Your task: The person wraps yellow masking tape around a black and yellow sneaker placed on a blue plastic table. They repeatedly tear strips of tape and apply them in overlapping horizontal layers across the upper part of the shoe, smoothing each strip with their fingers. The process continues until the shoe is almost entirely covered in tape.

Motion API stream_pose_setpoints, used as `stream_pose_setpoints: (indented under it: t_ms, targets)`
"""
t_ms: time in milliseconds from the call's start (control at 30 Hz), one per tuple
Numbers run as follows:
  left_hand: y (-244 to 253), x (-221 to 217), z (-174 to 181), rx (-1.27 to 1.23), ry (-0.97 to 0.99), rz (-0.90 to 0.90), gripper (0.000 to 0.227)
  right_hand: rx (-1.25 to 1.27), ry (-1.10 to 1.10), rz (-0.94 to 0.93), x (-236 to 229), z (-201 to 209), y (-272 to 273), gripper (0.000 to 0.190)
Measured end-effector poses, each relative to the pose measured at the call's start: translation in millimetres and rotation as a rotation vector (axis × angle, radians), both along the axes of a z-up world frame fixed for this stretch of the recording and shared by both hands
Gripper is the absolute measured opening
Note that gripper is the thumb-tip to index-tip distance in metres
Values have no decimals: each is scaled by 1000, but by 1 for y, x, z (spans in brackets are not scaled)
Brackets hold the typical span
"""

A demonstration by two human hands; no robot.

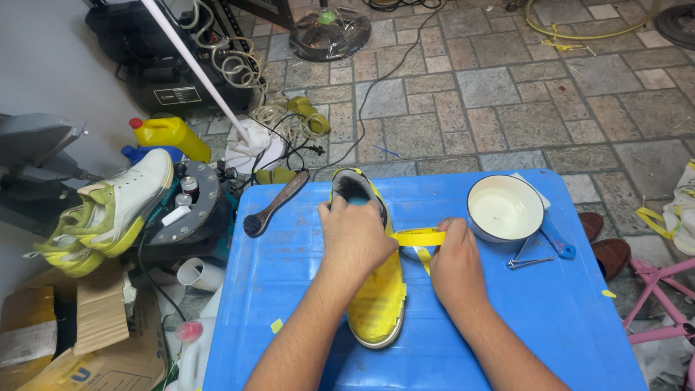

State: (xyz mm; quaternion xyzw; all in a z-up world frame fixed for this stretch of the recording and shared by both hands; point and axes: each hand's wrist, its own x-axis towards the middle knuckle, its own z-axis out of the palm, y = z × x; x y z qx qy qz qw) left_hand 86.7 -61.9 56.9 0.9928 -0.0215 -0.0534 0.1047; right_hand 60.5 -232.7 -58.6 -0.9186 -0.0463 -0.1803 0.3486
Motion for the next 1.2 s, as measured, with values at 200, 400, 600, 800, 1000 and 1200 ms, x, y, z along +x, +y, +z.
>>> stream_pose_setpoints:
  t_ms: [200, 400, 600, 800, 1000, 1200]
  targets:
    - [-3, -1, -7, 3, -38, 40, 36, -2, -46, 25, 4, -5, -1, 32]
    - [-4, -5, -9, 11, -476, -48, 60, 1, -61, 45, 6, -6, -3, 30]
    - [4, 22, -16, -271, -257, -629, 37, 38, 20, 31, 6, 0, -4, 31]
    - [2, 36, -31, -194, -62, -604, 30, 22, -39, 5, -16, 22, -5, 55]
    - [3, 42, -38, -236, -22, -574, 31, -235, 406, 5, -27, 29, -1, 41]
    - [2, 39, -37, -253, -2, -538, 28, -188, 361, 86, -27, 27, -4, 22]
